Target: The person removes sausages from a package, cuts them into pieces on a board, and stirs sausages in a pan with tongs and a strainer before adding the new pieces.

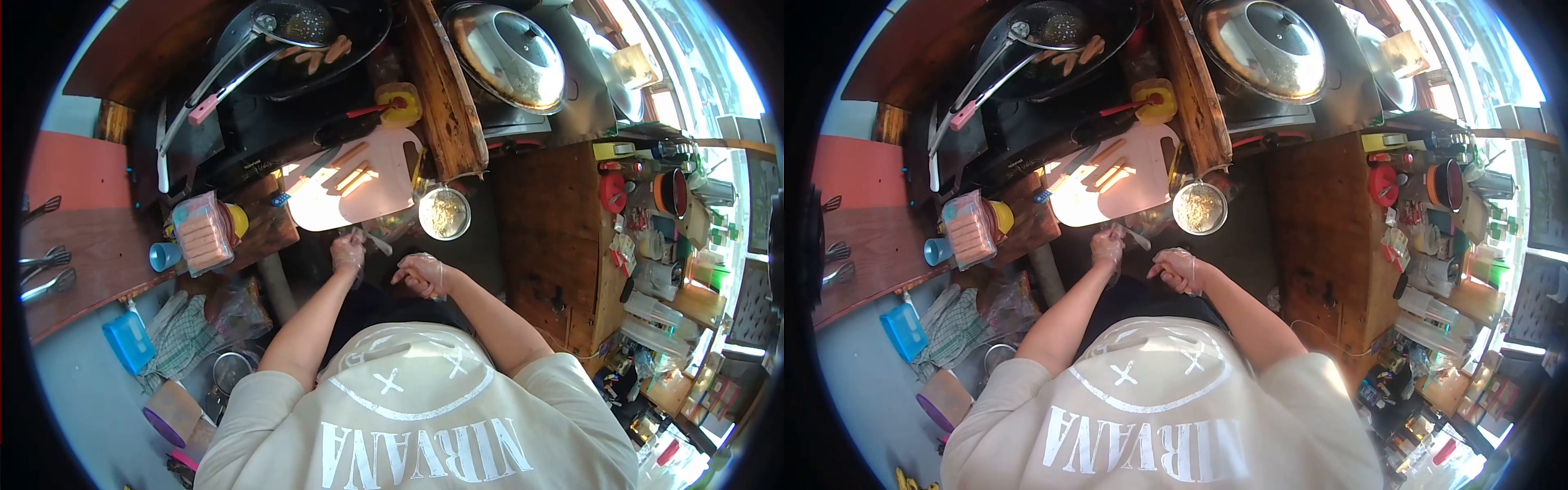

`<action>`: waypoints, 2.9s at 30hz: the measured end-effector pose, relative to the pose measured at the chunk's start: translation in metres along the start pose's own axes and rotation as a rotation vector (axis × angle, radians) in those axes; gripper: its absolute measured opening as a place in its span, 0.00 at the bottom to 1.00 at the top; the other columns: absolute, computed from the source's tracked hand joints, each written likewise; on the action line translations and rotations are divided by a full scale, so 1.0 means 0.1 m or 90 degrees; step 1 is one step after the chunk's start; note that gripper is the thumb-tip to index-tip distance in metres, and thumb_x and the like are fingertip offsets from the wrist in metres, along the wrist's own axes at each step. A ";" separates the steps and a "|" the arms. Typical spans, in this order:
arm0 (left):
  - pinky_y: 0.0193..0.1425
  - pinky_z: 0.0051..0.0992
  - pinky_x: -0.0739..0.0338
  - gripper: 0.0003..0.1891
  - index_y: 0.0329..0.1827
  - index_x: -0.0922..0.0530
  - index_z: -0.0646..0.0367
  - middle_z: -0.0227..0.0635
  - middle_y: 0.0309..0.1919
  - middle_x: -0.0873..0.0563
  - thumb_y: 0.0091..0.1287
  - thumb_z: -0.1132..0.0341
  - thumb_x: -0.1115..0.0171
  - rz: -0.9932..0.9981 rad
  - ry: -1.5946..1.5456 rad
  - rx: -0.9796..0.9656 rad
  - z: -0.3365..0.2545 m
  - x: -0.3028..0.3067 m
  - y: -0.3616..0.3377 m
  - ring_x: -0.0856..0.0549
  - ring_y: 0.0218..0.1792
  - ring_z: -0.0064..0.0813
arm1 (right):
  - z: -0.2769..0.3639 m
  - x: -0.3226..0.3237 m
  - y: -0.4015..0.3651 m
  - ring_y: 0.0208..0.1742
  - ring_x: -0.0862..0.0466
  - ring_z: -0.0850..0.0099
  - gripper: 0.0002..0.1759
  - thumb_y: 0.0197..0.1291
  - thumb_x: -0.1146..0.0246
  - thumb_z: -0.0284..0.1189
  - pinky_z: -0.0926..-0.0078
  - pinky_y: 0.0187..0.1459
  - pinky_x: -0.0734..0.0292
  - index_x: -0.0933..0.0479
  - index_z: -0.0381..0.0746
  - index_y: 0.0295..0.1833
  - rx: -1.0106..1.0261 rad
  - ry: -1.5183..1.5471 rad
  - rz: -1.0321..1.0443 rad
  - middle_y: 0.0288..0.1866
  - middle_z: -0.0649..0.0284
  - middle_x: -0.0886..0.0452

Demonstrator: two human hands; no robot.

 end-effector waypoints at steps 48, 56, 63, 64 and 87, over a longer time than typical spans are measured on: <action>0.36 0.42 0.18 0.09 0.40 0.15 0.63 0.49 0.29 0.13 0.64 0.66 0.35 -0.031 0.330 -0.620 -2.87 1.08 -0.87 0.13 0.31 0.49 | 2.16 -0.82 -0.94 0.37 0.15 0.71 0.10 0.66 0.35 0.28 0.72 0.44 0.18 0.21 0.30 0.44 0.812 0.183 -0.171 0.36 0.59 0.15; 0.34 0.41 0.18 0.07 0.40 0.16 0.65 0.50 0.29 0.14 0.65 0.72 0.38 -0.037 0.359 -0.744 -3.09 1.09 -1.24 0.13 0.29 0.49 | 2.15 -0.97 -1.42 0.42 0.16 0.69 0.08 0.70 0.38 0.29 0.67 0.49 0.19 0.21 0.33 0.42 0.805 0.172 -0.088 0.39 0.60 0.17; 0.28 0.39 0.19 0.04 0.28 0.19 0.63 0.45 0.23 0.17 0.58 0.72 0.36 -0.032 0.462 -0.834 -3.14 0.89 -1.51 0.15 0.24 0.45 | 2.03 -0.95 -1.53 0.40 0.15 0.70 0.10 0.69 0.37 0.30 0.70 0.46 0.18 0.20 0.33 0.46 0.719 0.050 -0.159 0.39 0.60 0.16; 0.28 0.39 0.19 0.04 0.28 0.19 0.63 0.45 0.23 0.17 0.58 0.72 0.36 -0.029 0.463 -0.834 -3.15 0.88 -1.52 0.15 0.24 0.45 | 2.01 -0.93 -1.55 0.40 0.15 0.70 0.10 0.69 0.37 0.30 0.70 0.46 0.18 0.20 0.33 0.46 0.719 0.053 -0.159 0.39 0.60 0.16; 0.16 0.25 0.23 0.15 0.43 0.20 0.64 0.40 0.25 0.16 0.78 0.59 0.46 0.388 -0.493 -0.094 -2.40 0.42 -1.35 0.20 0.15 0.26 | 1.77 -1.02 -1.61 0.59 0.19 0.55 0.14 0.66 0.44 0.31 0.54 0.65 0.24 0.27 0.33 0.53 0.700 0.299 0.361 0.50 0.52 0.19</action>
Point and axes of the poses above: each hand's wrist, its own y-axis towards the middle knuckle, its own x-axis out of the back of the hand, z = x × y, the point moved 9 cm from there along y, towards the middle knuckle
